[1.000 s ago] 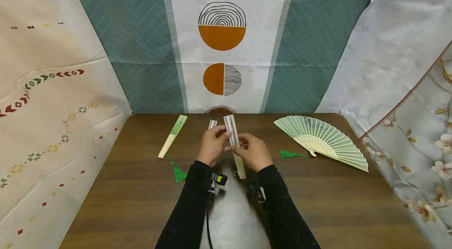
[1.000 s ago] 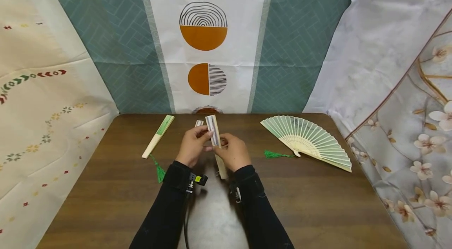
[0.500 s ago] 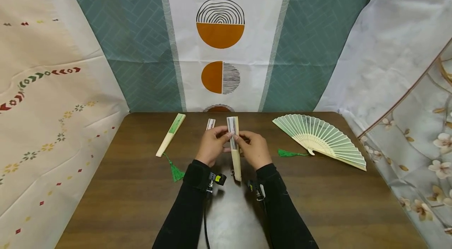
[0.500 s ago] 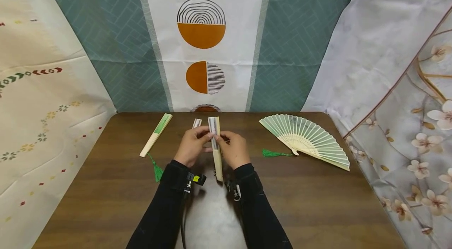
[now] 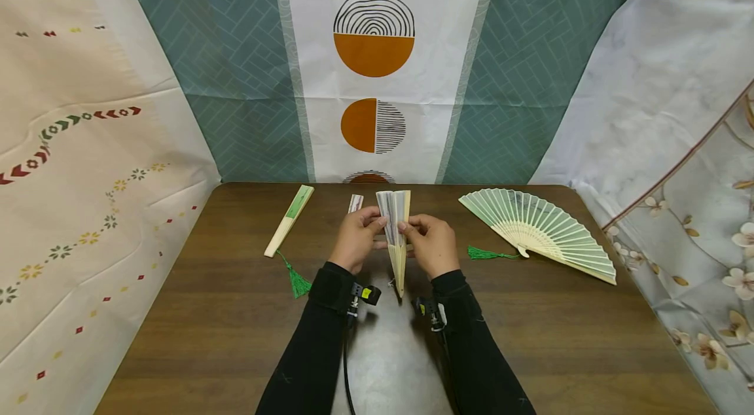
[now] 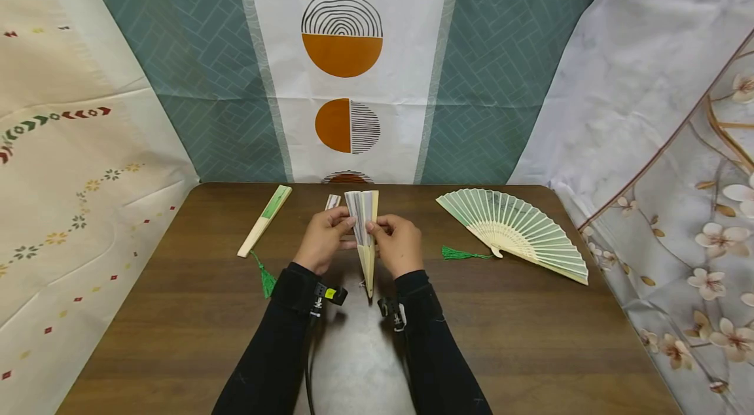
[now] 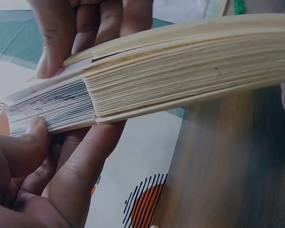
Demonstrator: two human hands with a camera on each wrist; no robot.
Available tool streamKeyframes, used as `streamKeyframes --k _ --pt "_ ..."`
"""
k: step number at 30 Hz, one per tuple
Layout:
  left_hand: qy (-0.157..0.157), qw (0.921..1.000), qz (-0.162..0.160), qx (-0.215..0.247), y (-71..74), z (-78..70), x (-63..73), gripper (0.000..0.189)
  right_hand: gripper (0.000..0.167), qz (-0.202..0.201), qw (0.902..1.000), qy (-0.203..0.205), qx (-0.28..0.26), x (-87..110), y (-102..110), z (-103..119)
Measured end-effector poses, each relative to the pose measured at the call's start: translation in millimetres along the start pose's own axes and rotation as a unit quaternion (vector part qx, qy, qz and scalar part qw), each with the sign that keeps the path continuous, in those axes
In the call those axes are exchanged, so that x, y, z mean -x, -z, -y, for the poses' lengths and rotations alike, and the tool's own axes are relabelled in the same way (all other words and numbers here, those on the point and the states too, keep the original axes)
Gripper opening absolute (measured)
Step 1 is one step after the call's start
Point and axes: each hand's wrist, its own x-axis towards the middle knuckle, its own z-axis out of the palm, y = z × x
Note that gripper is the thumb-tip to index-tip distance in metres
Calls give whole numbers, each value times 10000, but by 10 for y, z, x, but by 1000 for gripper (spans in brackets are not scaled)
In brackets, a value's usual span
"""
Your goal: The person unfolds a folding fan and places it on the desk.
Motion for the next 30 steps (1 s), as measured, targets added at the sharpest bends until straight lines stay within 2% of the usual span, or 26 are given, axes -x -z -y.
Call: streamKeyframes --k 10,16,23,30 --pt "-34 9986 -231 481 64 -33 -4 29 28 -279 9971 -406 -571 -15 67 -1" --pt "-31 9974 -335 642 101 -33 5 31 27 -275 9921 -656 -1030 -16 93 -13" --pt "-50 9968 -411 679 137 -47 -8 33 25 -316 9902 -653 -1195 -43 132 -33" --pt "-137 9946 -718 743 196 -78 20 33 24 -401 9878 -665 -1352 -55 153 -68"
